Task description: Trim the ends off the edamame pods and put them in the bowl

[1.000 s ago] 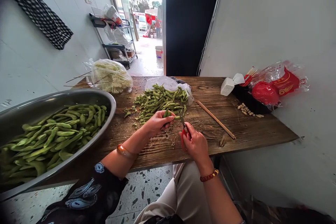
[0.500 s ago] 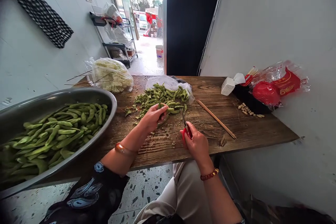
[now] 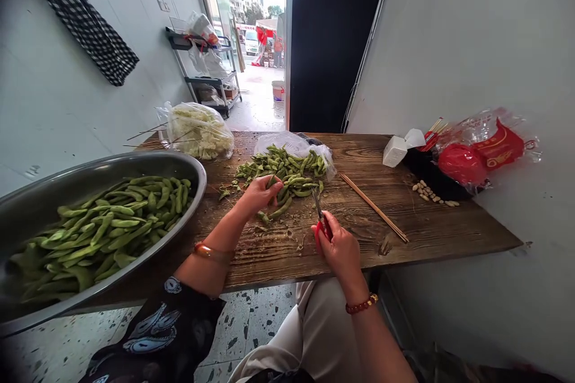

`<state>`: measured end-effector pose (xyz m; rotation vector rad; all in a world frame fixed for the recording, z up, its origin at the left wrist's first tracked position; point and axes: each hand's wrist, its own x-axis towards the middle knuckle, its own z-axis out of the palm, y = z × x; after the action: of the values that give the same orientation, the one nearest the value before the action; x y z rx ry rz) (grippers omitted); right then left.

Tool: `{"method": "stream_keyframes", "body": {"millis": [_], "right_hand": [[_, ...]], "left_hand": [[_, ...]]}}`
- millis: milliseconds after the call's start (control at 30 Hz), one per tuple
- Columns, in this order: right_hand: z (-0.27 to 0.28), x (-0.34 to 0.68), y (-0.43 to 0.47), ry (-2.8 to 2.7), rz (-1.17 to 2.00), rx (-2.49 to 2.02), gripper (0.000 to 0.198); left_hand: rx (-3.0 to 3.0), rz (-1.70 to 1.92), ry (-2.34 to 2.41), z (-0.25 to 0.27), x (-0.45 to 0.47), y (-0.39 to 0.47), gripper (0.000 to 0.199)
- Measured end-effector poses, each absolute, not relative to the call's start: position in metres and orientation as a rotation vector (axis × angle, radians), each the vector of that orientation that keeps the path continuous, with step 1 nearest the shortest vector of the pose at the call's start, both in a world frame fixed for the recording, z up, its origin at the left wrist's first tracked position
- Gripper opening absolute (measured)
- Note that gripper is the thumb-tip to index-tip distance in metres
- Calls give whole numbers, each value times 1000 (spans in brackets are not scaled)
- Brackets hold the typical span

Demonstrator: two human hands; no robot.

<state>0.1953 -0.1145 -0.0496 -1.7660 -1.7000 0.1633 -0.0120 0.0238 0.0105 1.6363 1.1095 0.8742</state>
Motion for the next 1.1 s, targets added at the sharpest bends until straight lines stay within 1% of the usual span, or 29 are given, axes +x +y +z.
{"method": "stream_keyframes", "body": {"millis": [100, 200, 300, 433, 533, 633, 733, 800, 867, 967, 1100], "right_hand": [[-51, 196, -114, -1692, 162, -1756, 48], [-49, 195, -116, -1697, 165, -1773, 49], [-47, 194, -117, -1704, 175, -1788, 48], [-47, 194, -117, -1716, 165, -1796, 48], [-49, 194, -117, -1729, 150, -1796, 48], [-49, 194, -116, -1741, 131, -1802, 48], [-48, 194, -116, -1744, 114, -1804, 47], [-47, 193, -116, -1744, 115, -1790, 46], [-46, 193, -116, -1744, 125, -1777, 45], [-46, 193, -115, -1738, 137, -1781, 44], [-46, 193, -114, -1724, 157, -1784, 47]], "left_hand": [[2104, 745, 1482, 6, -11, 26, 13], [2343, 489, 1602, 0, -7, 25, 14], [2440, 334, 1637, -6, -3, 23, 18], [2478, 302, 1661, -13, 1, 23, 23], [2449, 297, 1662, -15, 2, 24, 22], [2372, 368, 1655, -16, 1, 26, 13], [2170, 631, 1534, -11, -1, 27, 6], [1913, 823, 1308, -6, -2, 26, 10], [1611, 912, 1039, -2, -2, 24, 19], [1287, 879, 794, 3, 1, 17, 33], [1107, 815, 721, 4, 7, 10, 42]]}}
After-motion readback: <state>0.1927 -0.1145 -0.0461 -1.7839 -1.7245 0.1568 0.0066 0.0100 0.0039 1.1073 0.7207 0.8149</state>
